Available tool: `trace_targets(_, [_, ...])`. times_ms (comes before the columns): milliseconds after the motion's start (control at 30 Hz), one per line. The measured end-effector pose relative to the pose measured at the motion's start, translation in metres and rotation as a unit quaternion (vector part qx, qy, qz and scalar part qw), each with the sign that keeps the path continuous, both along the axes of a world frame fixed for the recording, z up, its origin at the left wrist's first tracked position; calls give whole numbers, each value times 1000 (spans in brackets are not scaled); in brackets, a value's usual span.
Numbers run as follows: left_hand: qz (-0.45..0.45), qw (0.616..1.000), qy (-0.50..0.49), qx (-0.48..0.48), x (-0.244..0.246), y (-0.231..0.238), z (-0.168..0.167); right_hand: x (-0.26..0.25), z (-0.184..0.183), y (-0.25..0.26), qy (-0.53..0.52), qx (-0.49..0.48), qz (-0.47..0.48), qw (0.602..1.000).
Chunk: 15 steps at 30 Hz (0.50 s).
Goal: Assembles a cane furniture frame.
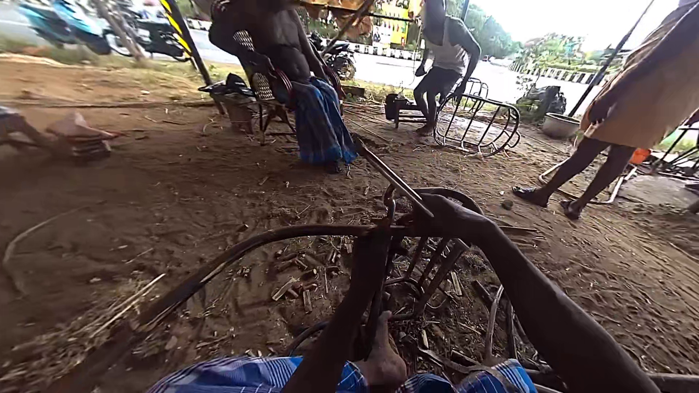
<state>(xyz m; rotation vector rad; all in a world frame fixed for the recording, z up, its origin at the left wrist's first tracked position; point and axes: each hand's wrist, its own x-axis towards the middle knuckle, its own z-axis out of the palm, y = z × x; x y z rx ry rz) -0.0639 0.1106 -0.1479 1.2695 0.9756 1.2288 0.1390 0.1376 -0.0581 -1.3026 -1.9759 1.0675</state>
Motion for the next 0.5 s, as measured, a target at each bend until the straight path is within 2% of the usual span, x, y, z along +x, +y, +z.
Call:
trace_targets(33, [-2,997,75,-25,-6,-29,19,-1,0,0,-4,8,-1,1000])
trace_targets(67, [-41,984,129,-113,-14,-63,55,-1,-1,1,-9,17,-4,1000])
trace_targets(100, [-40,974,146,-170,-14,-84,78,-2,-2,2,-21,24,-9,999])
trace_targets(133, [-27,973,135,-183,-13,-91,86,-2,-3,4,-35,38,-12,999])
trace_targets(167, [-23,980,110,-161,-14,-87,82,-3,-4,5,-47,48,-15,998])
trace_targets(200, [-13,991,83,-107,-13,-67,63,-3,-6,6,-56,57,-15,997])
trace_targets(267, [29,999,5,16,-2,1,9,-4,-8,9,-63,77,-9,995])
trace_targets(300, [23,999,-28,30,-1,20,0,-5,-8,10,-55,84,-7,995])
trace_targets(400, [17,999,-51,5,3,29,1,-11,-7,-5,-22,113,-47,992])
trace_targets(500, [20,994,-104,23,4,36,-4,-19,-7,-75,-47,181,-175,967])
